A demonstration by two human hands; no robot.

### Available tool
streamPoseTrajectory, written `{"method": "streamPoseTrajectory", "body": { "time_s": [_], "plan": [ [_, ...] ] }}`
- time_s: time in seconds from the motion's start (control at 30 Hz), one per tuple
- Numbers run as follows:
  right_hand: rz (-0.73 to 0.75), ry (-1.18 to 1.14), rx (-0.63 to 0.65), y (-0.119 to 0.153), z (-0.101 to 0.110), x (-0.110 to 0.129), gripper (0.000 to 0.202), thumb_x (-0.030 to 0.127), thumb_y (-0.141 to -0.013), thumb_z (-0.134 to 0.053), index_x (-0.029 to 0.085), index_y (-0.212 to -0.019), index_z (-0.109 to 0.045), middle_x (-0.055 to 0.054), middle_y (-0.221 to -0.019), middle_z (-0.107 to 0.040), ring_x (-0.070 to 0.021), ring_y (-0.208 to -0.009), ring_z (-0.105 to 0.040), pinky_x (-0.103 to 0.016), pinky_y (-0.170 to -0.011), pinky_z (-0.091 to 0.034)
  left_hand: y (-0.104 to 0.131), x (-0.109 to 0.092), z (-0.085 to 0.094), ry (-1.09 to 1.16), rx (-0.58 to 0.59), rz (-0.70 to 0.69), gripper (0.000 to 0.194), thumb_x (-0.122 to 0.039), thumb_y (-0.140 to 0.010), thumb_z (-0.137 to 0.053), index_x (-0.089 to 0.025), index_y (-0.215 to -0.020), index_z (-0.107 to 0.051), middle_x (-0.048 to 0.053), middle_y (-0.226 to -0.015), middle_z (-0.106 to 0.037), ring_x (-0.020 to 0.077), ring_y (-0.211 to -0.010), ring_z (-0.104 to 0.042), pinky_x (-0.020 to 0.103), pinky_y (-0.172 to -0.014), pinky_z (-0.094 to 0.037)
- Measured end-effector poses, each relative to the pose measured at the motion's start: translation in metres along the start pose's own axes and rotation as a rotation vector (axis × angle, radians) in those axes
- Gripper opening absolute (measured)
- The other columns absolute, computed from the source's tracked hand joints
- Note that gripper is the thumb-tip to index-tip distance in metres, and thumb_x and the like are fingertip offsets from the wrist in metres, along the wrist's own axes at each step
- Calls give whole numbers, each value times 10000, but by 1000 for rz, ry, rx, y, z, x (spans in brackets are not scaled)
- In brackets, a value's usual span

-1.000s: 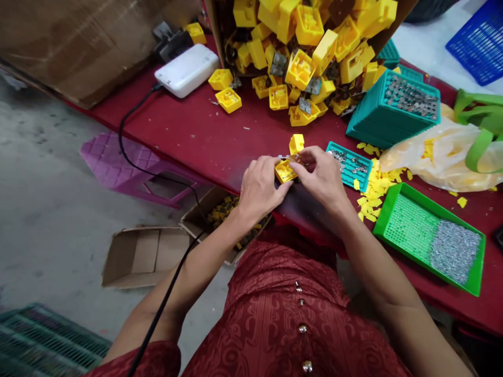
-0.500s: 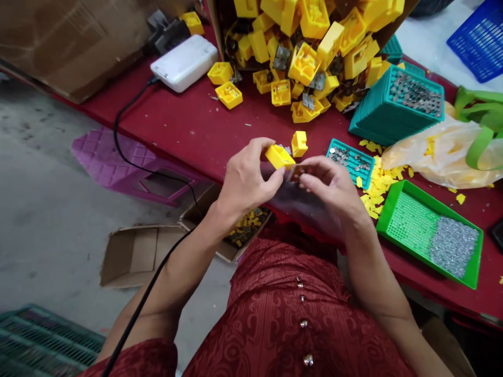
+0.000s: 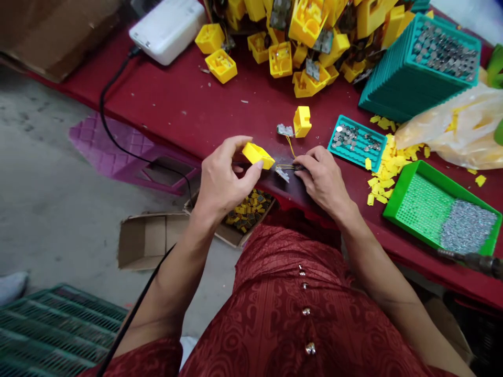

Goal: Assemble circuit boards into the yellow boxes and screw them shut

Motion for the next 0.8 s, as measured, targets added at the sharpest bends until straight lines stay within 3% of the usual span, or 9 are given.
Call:
{"method": "streamPoseTrajectory", "body": {
  "time_s": [0.17,0.3,0.4,0.5,0.6,0.7,0.8],
  "plan": [
    [-44,-161,-70,7,15,-2,237,249,-1049,-552,160,-957,-750,-101,-954,-725,-204,-903,-657,-361,-875,-524,-3,-1,2,-64,60,-33,501,-397,-885,-632,-150,-1302,-761,102,-1109,-797,197,-889,-713,328,-824,-586],
    [-250,-557,-35,9,29,-10,272,326,-1020,-575,162,-863,-725,-33,-756,-698,-128,-661,-651,-281,-659,-506,-12,-9,1,-37,191,-11,485,-447,-903,-623,-140,-1233,-804,109,-1018,-783,219,-865,-693,371,-841,-582],
    [-358,-792,-72,10,36,-21,244,382,-953,-650,164,-890,-738,-23,-769,-708,-108,-632,-659,-232,-564,-513,-24,-21,-5,123,305,94,504,-487,-896,-657,-133,-1228,-791,125,-1099,-788,225,-880,-712,355,-780,-602],
    [-409,-900,-148,15,45,-31,264,401,-861,-760,165,-979,-767,-18,-772,-722,-106,-661,-683,-223,-600,-575,-38,-36,-14,305,377,145,541,-517,-843,-756,-135,-1225,-777,122,-1127,-797,214,-875,-726,330,-749,-622],
    [-442,-1008,-173,23,53,-38,378,500,-822,-819,167,-987,-750,-31,-808,-740,-108,-661,-695,-228,-604,-597,-48,-49,-23,390,460,144,512,-555,-797,-830,-143,-1099,-797,110,-1068,-804,211,-907,-738,308,-765,-637],
    [-464,-1085,-156,30,57,-42,463,613,-823,-812,178,-925,-691,-32,-791,-727,-110,-605,-673,-233,-537,-560,-49,-56,-28,432,535,219,496,-566,-792,-849,-156,-1062,-782,101,-1019,-797,201,-875,-757,275,-697,-632],
    [-530,-1025,-161,36,55,-45,352,526,-907,-751,191,-946,-649,-3,-729,-687,-109,-548,-631,-235,-496,-503,-40,-55,-33,495,588,350,515,-473,-771,-884,-175,-1167,-741,89,-1004,-788,184,-799,-760,269,-665,-630]
  ]
}}
Point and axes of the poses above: each hand's wrist, its own y-axis away from the middle knuckle, its own z-axis out of the back of the hand, x = y × z, the point moved 1 cm from there along -y, towards the middle knuckle
